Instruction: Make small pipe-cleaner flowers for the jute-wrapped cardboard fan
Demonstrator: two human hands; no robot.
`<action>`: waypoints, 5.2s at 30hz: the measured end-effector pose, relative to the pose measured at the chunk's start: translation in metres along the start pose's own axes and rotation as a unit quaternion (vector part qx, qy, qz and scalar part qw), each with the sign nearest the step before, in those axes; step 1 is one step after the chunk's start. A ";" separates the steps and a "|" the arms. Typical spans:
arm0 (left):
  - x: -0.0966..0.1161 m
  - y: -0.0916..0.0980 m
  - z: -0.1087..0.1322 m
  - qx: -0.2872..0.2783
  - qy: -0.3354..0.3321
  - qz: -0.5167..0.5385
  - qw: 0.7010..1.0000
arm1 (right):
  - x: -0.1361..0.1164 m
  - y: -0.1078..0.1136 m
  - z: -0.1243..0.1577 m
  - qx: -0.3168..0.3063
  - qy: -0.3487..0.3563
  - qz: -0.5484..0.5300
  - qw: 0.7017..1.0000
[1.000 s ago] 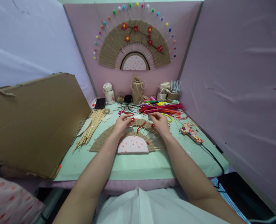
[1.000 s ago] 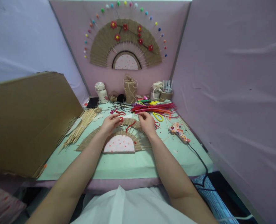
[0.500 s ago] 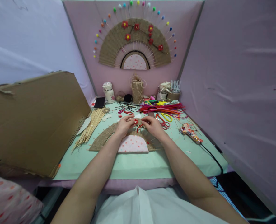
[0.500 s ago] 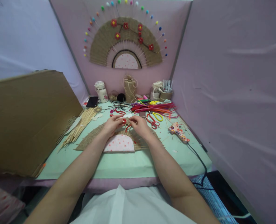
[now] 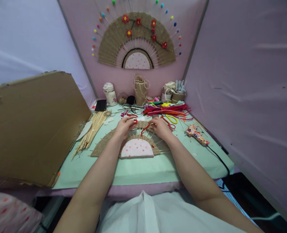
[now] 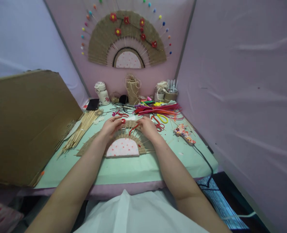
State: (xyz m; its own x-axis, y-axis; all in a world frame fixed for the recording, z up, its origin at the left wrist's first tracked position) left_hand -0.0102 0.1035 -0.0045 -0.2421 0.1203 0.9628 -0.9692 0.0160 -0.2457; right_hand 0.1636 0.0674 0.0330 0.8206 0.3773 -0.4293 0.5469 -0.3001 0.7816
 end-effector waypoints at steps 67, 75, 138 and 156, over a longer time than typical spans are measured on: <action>-0.004 -0.028 -0.034 -0.032 -0.162 -0.297 0.940 | 0.025 -0.015 -0.019 -0.062 -0.092 -0.006 0.994; 0.003 -0.029 -0.030 -0.025 -0.200 -0.299 0.933 | 0.008 -0.025 -0.034 -0.102 -0.101 0.036 0.989; -0.024 -0.035 -0.014 -0.070 0.022 -0.013 0.997 | 0.008 -0.016 -0.025 -0.023 -0.111 -0.043 0.993; 0.024 -0.045 0.009 -0.031 -0.241 -0.369 0.897 | 0.004 -0.018 -0.024 -0.039 -0.103 -0.045 0.993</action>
State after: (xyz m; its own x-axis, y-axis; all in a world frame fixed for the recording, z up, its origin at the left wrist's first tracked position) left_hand 0.0270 0.0971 0.0309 0.4586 -0.3880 0.7995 -0.8730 -0.0288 0.4868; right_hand 0.1527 0.0958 0.0279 0.7897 0.2108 -0.5761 0.6119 -0.2017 0.7648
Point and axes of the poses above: each hand's wrist, its own z-axis away from the middle knuckle, its own y-axis out of the back of the hand, x = y × z, the point moved 10 cm from there along -z, towards the middle knuckle
